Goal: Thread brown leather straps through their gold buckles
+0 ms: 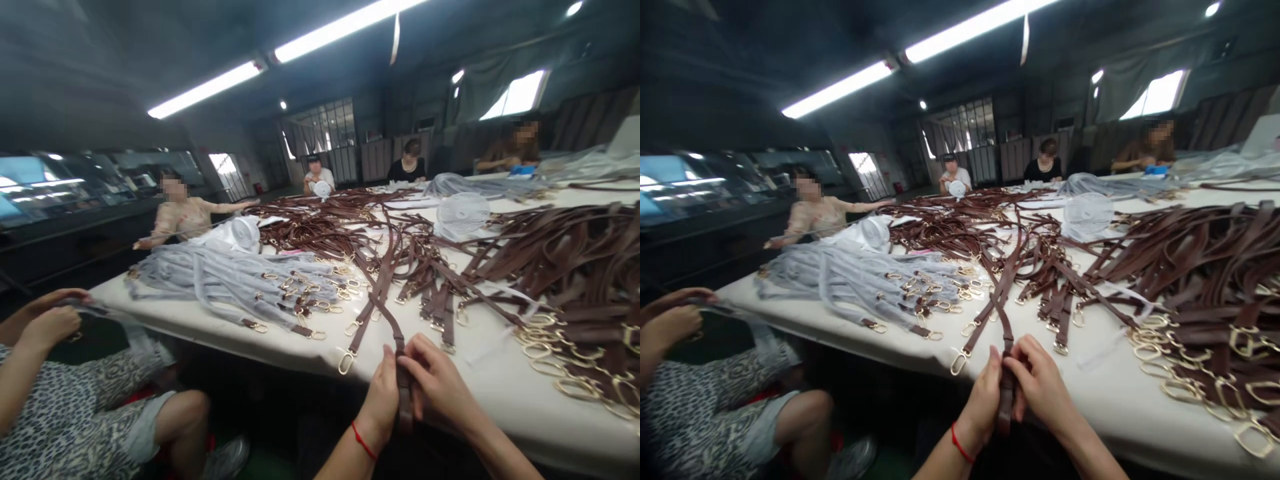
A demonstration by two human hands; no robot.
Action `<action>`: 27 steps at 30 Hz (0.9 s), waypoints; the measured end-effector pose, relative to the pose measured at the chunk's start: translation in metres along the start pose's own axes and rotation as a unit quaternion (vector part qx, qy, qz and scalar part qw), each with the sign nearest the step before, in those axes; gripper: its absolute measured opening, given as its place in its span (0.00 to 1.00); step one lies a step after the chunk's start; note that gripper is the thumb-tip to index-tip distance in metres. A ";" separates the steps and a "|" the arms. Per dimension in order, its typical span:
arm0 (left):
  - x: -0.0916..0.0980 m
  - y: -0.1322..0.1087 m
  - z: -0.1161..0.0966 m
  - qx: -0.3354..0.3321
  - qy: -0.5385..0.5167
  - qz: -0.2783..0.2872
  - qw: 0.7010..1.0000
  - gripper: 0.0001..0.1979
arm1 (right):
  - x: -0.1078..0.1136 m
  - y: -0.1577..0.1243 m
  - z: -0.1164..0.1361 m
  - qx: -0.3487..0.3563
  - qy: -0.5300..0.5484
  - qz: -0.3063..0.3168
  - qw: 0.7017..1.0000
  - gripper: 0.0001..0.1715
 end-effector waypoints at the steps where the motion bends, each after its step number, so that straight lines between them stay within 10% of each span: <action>1: -0.002 0.000 0.001 -0.003 -0.012 0.008 1.000 0.39 | 0.001 0.006 -0.009 -0.010 0.013 -0.013 1.000 0.14; 13: -0.010 -0.009 0.002 -0.019 0.052 0.071 0.996 0.22 | 0.045 0.059 -0.075 -0.106 0.067 -0.218 0.968 0.17; 20: -0.011 -0.013 0.009 0.004 0.008 0.082 0.997 0.14 | 0.016 0.042 -0.029 -0.159 0.207 -0.004 0.965 0.25; 27: -0.009 0.000 -0.012 0.001 -0.239 0.116 0.964 0.17 | 0.008 0.017 0.004 -0.158 0.262 0.031 0.952 0.25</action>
Point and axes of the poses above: each hand's wrist, its own y-axis towards the middle knuckle, its own x-axis out of the back of the hand, z = x × y, the point moved 4 cm from there along y, towards the middle knuckle, and after that the axes turned 3 degrees about -y, right-handed, at the moved point
